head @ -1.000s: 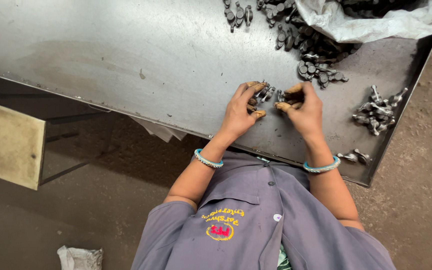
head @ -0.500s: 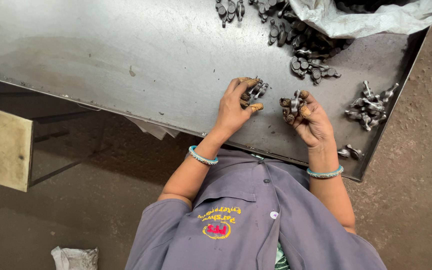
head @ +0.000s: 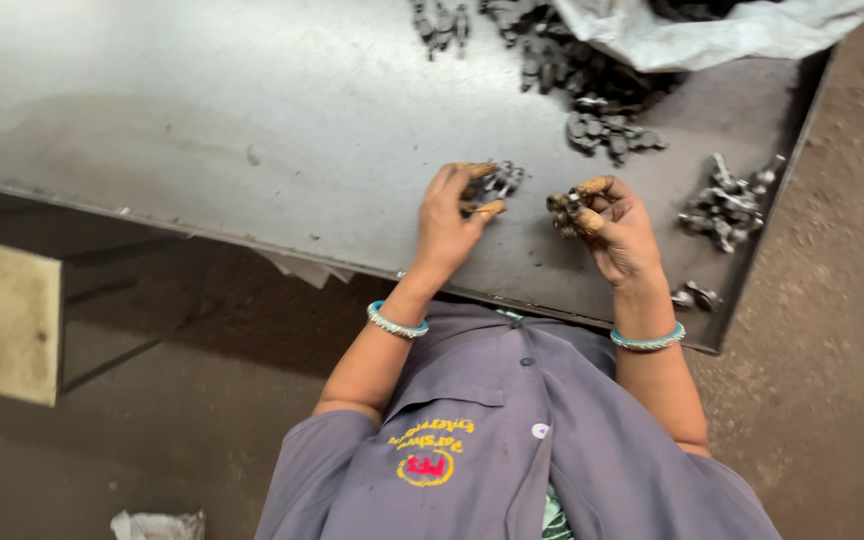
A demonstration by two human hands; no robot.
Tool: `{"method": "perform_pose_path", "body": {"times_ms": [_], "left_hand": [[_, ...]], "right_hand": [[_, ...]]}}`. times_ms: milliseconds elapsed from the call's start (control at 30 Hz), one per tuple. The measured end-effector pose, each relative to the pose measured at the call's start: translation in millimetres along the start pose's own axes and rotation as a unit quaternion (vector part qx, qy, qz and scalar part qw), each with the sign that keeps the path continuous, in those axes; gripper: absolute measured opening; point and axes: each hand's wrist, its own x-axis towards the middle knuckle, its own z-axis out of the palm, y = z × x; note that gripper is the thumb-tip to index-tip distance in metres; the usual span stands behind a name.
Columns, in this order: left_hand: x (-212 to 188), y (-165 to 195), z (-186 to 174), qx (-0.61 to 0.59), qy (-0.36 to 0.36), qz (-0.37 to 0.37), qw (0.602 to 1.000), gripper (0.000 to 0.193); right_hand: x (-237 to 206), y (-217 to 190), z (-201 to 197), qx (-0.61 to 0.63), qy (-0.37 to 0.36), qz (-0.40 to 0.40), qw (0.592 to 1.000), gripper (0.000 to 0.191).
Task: The person sits at a metal table and sorts small metal castings by hand, picking pieces from a pile and separating them into distinct groups on the table, occasionally gathering pieces from a sack and pushing sorted pieces aside.
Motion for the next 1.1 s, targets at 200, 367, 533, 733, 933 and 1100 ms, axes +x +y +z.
{"method": "perform_pose_path", "body": {"times_ms": [200, 367, 533, 733, 933, 1100], "left_hand": [[1.0, 0.5, -1.0, -0.064, -0.019, -0.044, 0.997, 0.031], [2.4, -5.3, 8.2, -0.080, -0.008, -0.045, 0.996, 0.020], [5.2, -9.6, 12.1, -0.147, 0.012, -0.102, 0.984, 0.017], [13.1, -20.6, 1.0, -0.320, 0.002, -0.210, 0.924, 0.015], [11.4, -23.4, 3.0, -0.601, -0.059, -0.352, 0.715, 0.021], [-0.4, -17.8, 14.4, -0.636, -0.116, -0.384, 0.659, 0.019]], "right_hand": [[-12.5, -56.3, -34.7, -0.548, 0.249, -0.295, 0.742, 0.027], [-15.1, -92.8, -80.0, -0.725, 0.346, -0.217, 0.555, 0.032], [-17.6, -87.0, -90.7, -0.736, 0.322, -0.250, 0.541, 0.025], [-19.0, -61.5, -24.8, -0.699, 0.221, -0.315, 0.603, 0.017], [3.5, -12.0, 43.9, -0.294, -0.013, -0.162, 0.942, 0.038], [9.6, 9.3, 39.5, -0.198, -0.020, -0.055, 0.979, 0.028]]}}
